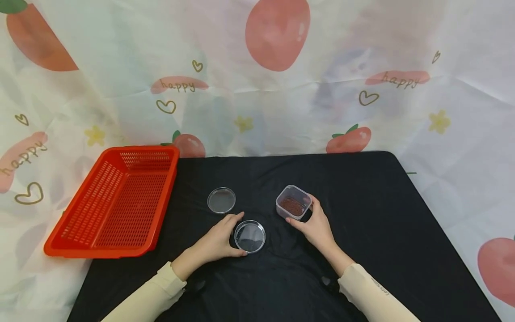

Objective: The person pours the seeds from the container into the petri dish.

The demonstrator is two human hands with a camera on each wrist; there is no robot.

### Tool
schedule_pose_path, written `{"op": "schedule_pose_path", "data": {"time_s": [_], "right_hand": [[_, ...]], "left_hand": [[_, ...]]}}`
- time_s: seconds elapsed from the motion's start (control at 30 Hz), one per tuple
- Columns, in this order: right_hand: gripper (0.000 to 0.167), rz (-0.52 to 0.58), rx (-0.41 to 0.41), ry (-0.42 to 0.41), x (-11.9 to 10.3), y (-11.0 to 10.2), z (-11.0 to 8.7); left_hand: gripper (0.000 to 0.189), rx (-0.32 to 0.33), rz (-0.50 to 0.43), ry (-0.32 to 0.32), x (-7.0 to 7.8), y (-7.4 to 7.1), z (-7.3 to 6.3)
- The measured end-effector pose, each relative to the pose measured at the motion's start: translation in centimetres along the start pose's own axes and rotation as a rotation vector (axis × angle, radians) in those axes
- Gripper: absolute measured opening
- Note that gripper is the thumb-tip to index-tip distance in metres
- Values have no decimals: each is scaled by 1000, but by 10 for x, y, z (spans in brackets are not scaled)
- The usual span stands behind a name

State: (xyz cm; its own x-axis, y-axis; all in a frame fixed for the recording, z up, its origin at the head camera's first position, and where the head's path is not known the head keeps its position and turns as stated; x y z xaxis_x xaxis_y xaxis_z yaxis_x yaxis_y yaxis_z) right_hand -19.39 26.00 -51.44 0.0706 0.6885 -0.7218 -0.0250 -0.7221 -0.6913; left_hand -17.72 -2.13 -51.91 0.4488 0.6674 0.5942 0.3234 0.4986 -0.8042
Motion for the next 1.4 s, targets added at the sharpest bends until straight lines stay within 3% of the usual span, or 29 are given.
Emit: {"op": "schedule_pose_path", "data": {"time_s": [0.1,0.27,0.6,0.83,1.4], "right_hand": [[98,36,15,-24,-4,2,4],[92,42,46,-148,-20,8,-2],[105,-171,44,-364,-62,19,-24],[107,-256,89,-567,-86,15,-30],[86,-408,151,-791,-110,8,-41]], "left_hand": [[104,-12,0,-6,1,3,6],[93,5,-29,-29,-3,6,10],[93,70,-118,-44,-14,9,13],[91,102,-104,-51,-18,8,14],[92,83,-109,-78,-20,10,14]]}}
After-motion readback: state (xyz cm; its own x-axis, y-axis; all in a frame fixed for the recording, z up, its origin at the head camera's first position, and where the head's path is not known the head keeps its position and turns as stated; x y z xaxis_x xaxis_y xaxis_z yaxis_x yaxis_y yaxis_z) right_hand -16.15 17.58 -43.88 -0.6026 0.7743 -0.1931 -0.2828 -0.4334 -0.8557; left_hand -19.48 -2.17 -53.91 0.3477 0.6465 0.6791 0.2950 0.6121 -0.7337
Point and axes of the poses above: each hand's wrist, its own z-axis towards the middle knuckle, its own y-axis out of the palm, x = y × z, the point moved 8 cm from there along z, towards the middle knuckle, and after that the axes turned 2 degrees about -z, right-handed, at the moved point
